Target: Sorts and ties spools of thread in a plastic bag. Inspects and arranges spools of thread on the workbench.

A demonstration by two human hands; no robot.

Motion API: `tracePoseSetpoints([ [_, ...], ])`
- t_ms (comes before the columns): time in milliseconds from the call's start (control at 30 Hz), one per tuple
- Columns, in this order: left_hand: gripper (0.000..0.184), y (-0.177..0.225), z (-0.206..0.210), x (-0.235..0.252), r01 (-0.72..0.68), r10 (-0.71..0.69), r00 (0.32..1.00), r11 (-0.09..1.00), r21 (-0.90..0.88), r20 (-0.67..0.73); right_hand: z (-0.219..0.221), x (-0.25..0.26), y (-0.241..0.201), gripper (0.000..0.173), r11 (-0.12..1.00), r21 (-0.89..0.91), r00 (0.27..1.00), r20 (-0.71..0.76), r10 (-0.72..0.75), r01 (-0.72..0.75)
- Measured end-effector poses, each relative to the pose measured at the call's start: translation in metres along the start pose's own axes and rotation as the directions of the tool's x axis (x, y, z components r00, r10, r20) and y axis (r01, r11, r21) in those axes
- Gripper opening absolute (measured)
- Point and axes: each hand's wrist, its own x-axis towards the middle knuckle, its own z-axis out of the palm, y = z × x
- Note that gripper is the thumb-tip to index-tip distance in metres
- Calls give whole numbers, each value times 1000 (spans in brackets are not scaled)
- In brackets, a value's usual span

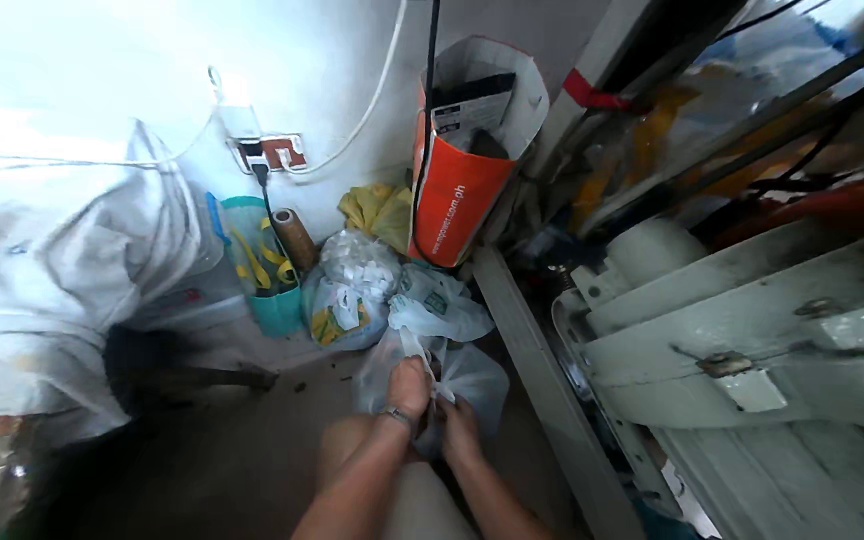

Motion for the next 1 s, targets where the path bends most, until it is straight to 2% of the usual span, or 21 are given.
tracePoseSetpoints([
  [67,34,1,-23,-6,-27,20,992,998,51,122,-7,-11,-2,28,996,-84,1000,-18,-9,8],
  [100,46,4,-48,-13,-61,38,975,993,98,220,-12,-20,-4,32,984,-167,997,-38,-62,55],
  [167,71,11,-113,-27,-124,51,941,972,200,335,-15,-37,-14,46,884,-387,954,-30,-297,263],
  [200,72,13,-149,-34,-155,78,951,958,243,301,-12,-48,-24,53,793,-465,898,10,-441,394],
  [233,67,13,-185,-43,-177,110,970,931,319,218,-3,-54,-34,53,696,-490,815,55,-576,525],
  [267,62,14,-221,-57,-177,144,983,896,408,111,11,-56,-44,48,612,-469,731,115,-673,637],
  [300,56,11,-254,-73,-164,184,983,845,508,10,29,-53,-53,40,555,-435,677,202,-707,709],
  [333,51,5,-282,-91,-148,239,968,795,589,-80,49,-47,-65,34,551,-415,684,323,-654,724],
  [400,47,-20,-315,-137,-82,305,925,744,664,-227,94,-27,-92,30,598,-442,730,544,-414,669],
  [467,48,-60,-317,-181,27,289,889,742,670,-355,139,4,-106,35,581,-498,740,598,-307,644],
  [533,61,-104,-305,-211,125,204,868,792,597,-453,179,40,-111,40,525,-522,731,580,-359,672],
  [600,70,-143,-287,-222,69,258,814,847,527,-521,210,70,-118,48,459,-552,717,569,-402,696],
  [667,66,-155,-278,-221,19,308,767,866,500,-562,232,97,-124,62,396,-595,715,586,-382,699],
  [733,66,-154,-282,-219,6,290,791,877,480,-539,248,120,-124,79,334,-663,743,600,-296,669],
  [800,66,-152,-287,-218,9,262,818,884,467,-512,257,136,-120,87,272,-719,768,598,-229,640],
  [867,65,-149,-292,-219,41,213,848,886,462,-485,261,143,-112,74,200,-751,775,592,-222,630],
  [933,65,-144,-294,-219,76,152,882,889,452,-447,261,128,-116,58,145,-778,785,573,-235,611],
  [1000,65,-139,-297,-219,95,111,901,893,440,-420,257,102,-128,43,184,-761,773,560,-298,622],
])
